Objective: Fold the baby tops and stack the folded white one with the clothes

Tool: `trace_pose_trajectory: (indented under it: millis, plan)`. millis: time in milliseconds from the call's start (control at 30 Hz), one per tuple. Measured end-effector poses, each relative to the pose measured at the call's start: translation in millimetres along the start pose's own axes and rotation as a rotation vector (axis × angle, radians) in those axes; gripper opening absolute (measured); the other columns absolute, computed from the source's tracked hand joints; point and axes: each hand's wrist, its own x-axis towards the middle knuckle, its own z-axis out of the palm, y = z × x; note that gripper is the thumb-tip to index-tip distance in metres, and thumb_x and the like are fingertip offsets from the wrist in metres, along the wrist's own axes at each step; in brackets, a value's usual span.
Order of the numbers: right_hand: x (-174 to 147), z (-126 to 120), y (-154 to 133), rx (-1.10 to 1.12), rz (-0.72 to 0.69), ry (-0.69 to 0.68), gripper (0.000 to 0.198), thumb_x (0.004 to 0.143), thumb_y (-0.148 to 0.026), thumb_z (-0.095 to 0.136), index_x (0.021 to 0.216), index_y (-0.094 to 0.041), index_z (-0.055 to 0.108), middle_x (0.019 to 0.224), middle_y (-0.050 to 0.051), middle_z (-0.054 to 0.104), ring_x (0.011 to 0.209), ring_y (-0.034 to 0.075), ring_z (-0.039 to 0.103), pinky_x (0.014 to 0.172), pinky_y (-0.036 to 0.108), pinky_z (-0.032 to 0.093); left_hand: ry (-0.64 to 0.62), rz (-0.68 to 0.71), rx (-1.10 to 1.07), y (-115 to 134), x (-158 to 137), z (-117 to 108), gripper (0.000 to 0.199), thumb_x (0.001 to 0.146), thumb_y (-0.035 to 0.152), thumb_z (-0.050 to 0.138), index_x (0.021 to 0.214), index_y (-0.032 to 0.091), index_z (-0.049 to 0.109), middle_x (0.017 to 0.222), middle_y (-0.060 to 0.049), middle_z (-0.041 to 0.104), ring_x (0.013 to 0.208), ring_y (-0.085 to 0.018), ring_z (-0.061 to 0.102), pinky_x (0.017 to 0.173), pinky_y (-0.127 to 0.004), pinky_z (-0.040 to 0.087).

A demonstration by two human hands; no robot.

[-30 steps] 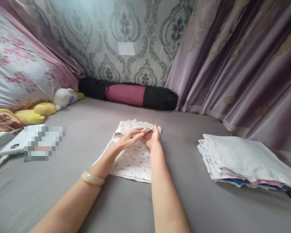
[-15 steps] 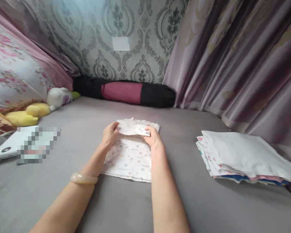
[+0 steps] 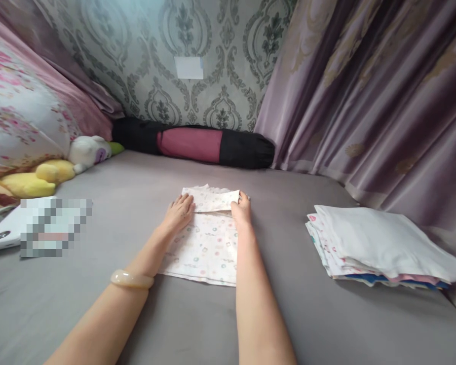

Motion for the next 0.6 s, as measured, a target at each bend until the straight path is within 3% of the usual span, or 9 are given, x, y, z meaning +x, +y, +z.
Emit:
trace_pose_trajectory:
  millis: [233, 400, 600]
  plan:
    - [2.5, -7.8, 5.1, -0.153, -0.014, 0.083, 0.050, 0.070, -0.001, 0.048, 0.118, -0.011, 0.059, 0.092, 0.009, 0.075, 0.090, 0.018, 0.073, 0.086, 0.033, 0.056, 0.015, 0.003, 0.110, 5.0, -2.1, 4.2, 0.058, 0.101, 0.045, 0.018, 0.149, 0.016, 0.034, 0.159, -0.014, 0.030, 0.147, -0.030, 0.024, 0.117, -0.050, 0.022]
    - [2.0, -10.0, 4.0, -0.158, 0.003, 0.154, 0.049, 0.069, 0.001, 0.050, 0.116, -0.010, 0.060, 0.094, 0.011, 0.075, 0.088, 0.019, 0.073, 0.082, 0.033, 0.057, 0.035, 0.014, 0.191, 6.5, -3.9, 7.2, 0.064, 0.100, 0.047, 0.016, 0.151, 0.013, 0.032, 0.159, -0.014, 0.029, 0.147, -0.031, 0.024, 0.116, -0.050, 0.023]
    - [4.1, -10.8, 5.0, -0.170, -0.020, 0.169, 0.051, 0.065, 0.004, 0.049, 0.114, -0.008, 0.061, 0.097, 0.013, 0.074, 0.089, 0.018, 0.072, 0.080, 0.027, 0.055, -0.032, -0.007, 0.204, 6.2, -0.9, 7.7, 0.069, 0.099, 0.052, 0.014, 0.154, 0.013, 0.026, 0.162, -0.013, 0.022, 0.149, -0.031, 0.020, 0.117, -0.051, 0.021]
